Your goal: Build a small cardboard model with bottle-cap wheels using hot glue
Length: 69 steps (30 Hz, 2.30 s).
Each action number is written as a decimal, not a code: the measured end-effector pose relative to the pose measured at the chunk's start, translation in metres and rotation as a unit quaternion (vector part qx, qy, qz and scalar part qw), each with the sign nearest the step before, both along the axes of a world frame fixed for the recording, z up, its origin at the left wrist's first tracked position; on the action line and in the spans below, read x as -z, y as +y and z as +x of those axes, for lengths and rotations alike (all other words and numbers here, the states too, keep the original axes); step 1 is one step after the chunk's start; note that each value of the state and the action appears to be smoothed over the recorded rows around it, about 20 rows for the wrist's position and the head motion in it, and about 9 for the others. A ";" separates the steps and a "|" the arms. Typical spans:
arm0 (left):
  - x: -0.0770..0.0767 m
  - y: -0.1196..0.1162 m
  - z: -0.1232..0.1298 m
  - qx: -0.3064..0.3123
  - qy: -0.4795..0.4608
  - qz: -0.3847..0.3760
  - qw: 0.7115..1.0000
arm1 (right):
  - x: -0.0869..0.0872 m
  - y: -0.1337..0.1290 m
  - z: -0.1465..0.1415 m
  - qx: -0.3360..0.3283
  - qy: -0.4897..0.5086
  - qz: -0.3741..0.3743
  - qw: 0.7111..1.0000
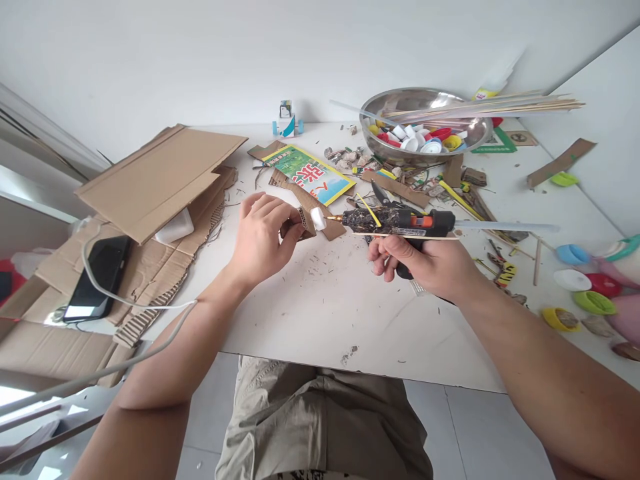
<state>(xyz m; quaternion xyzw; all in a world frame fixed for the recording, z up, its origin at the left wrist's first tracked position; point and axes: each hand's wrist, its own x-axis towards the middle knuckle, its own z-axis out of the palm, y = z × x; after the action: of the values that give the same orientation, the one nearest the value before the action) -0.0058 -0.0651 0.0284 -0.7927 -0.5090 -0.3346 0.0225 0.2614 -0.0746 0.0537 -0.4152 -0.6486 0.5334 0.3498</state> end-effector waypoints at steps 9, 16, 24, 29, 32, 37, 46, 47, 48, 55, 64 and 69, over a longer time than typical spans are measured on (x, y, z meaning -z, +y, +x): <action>-0.001 0.000 -0.001 0.002 0.001 -0.012 1.000 | 0.000 0.001 0.001 0.002 -0.005 0.014 1.000; -0.003 0.001 -0.001 0.000 -0.008 -0.029 1.000 | -0.001 0.000 0.002 -0.002 -0.005 0.012 1.000; -0.004 0.001 -0.001 0.004 -0.011 -0.043 0.999 | -0.001 0.000 0.002 -0.006 0.005 0.008 1.000; -0.005 0.001 -0.002 0.008 -0.014 -0.048 0.999 | -0.001 0.001 0.002 -0.005 0.010 0.004 1.000; -0.005 0.001 -0.003 0.013 -0.021 -0.048 0.999 | -0.002 0.000 0.002 -0.002 0.012 0.004 1.000; -0.006 0.001 -0.003 0.013 -0.035 -0.055 0.998 | -0.003 -0.002 0.001 -0.002 0.009 0.006 1.000; -0.006 0.000 -0.002 0.022 -0.033 -0.054 0.998 | -0.002 -0.001 0.001 0.002 0.004 0.018 1.000; -0.006 0.000 -0.001 0.023 -0.033 -0.050 0.998 | -0.002 -0.001 0.001 0.002 0.002 0.019 1.000; -0.005 0.000 -0.001 0.024 -0.034 -0.046 0.998 | -0.002 -0.001 0.001 0.003 -0.001 0.019 1.000; -0.007 0.000 -0.002 0.014 -0.030 -0.034 0.999 | -0.002 -0.001 0.002 -0.004 0.000 0.017 1.000; 0.002 0.004 0.001 0.043 0.035 -0.087 0.995 | -0.013 0.006 0.012 0.024 0.072 -0.027 0.997; 0.004 0.005 0.002 0.071 0.052 -0.119 0.989 | -0.029 0.027 0.058 0.188 -0.101 0.133 0.968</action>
<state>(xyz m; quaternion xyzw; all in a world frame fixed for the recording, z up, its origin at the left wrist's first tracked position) -0.0039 -0.0600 0.0249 -0.8402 -0.4861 -0.2302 -0.0695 0.3197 -0.0478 0.0825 -0.5311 -0.6563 0.3223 0.4281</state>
